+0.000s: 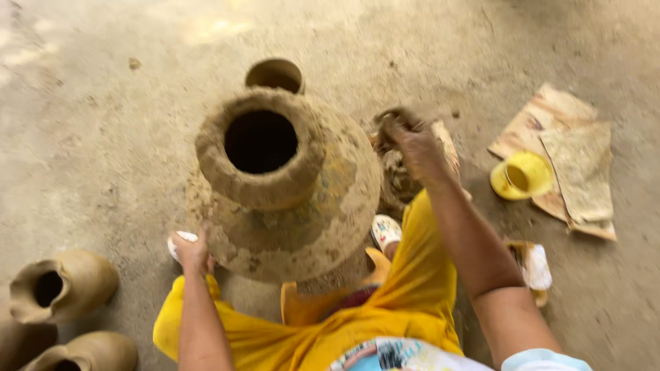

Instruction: The person adds a long coil of clay to the rim of a large clay vessel by hand, pressing and smoothing the joint, and then uses a smaller piece of clay to further refine and build up the rim.

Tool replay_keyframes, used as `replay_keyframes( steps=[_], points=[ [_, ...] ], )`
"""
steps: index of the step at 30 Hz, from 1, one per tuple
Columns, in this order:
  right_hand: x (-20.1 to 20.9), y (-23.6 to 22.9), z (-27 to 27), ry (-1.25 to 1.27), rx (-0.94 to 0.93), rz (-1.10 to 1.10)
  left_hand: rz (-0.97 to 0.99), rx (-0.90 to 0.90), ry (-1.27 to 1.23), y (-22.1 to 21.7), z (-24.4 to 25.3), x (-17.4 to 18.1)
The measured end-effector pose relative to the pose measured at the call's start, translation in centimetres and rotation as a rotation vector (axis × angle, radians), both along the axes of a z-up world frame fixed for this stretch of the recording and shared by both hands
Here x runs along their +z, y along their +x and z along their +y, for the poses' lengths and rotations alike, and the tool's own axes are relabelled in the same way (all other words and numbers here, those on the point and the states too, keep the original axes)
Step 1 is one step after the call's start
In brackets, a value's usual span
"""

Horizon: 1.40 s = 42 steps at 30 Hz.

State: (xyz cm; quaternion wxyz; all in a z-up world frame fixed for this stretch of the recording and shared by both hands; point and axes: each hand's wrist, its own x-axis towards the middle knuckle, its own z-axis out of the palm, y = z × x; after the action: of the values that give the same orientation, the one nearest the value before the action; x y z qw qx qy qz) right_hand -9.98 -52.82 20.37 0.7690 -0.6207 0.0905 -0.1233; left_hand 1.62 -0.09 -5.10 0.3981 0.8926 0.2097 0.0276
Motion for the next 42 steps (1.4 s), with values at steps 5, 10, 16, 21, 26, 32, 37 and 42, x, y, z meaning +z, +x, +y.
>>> replay_keyframes(
  steps=[5,10,16,21,26,32,37,42],
  points=[
    [-8.3,9.9,1.0,0.008,0.018,-0.226,0.01,0.064,-0.578,0.7,-1.0,-3.9],
    [-10.5,10.4,3.1,-0.012,0.089,-0.199,0.142,0.098,-0.631,1.4,0.8,-5.4],
    [-8.6,11.0,4.6,-0.239,0.067,-0.055,0.062,-0.018,-0.562,2.3,1.1,-5.9],
    [-7.7,10.0,5.2,-0.234,0.068,-0.193,0.058,0.121,-0.636,-1.1,-0.5,-5.9],
    [-6.9,8.8,5.4,-0.251,0.082,-0.2,0.046,0.299,-0.795,-8.1,-5.2,-3.9],
    [-6.8,8.7,5.7,-0.169,0.107,-0.216,0.279,0.599,-0.882,-15.8,-11.7,0.8],
    [-7.5,9.6,5.5,-0.197,0.077,-0.207,-0.173,0.308,-0.936,-7.8,-4.4,-1.4],
    [-7.8,9.6,5.4,-0.233,0.056,-0.244,0.065,0.337,-0.892,-2.3,0.1,-3.5]
  ],
)
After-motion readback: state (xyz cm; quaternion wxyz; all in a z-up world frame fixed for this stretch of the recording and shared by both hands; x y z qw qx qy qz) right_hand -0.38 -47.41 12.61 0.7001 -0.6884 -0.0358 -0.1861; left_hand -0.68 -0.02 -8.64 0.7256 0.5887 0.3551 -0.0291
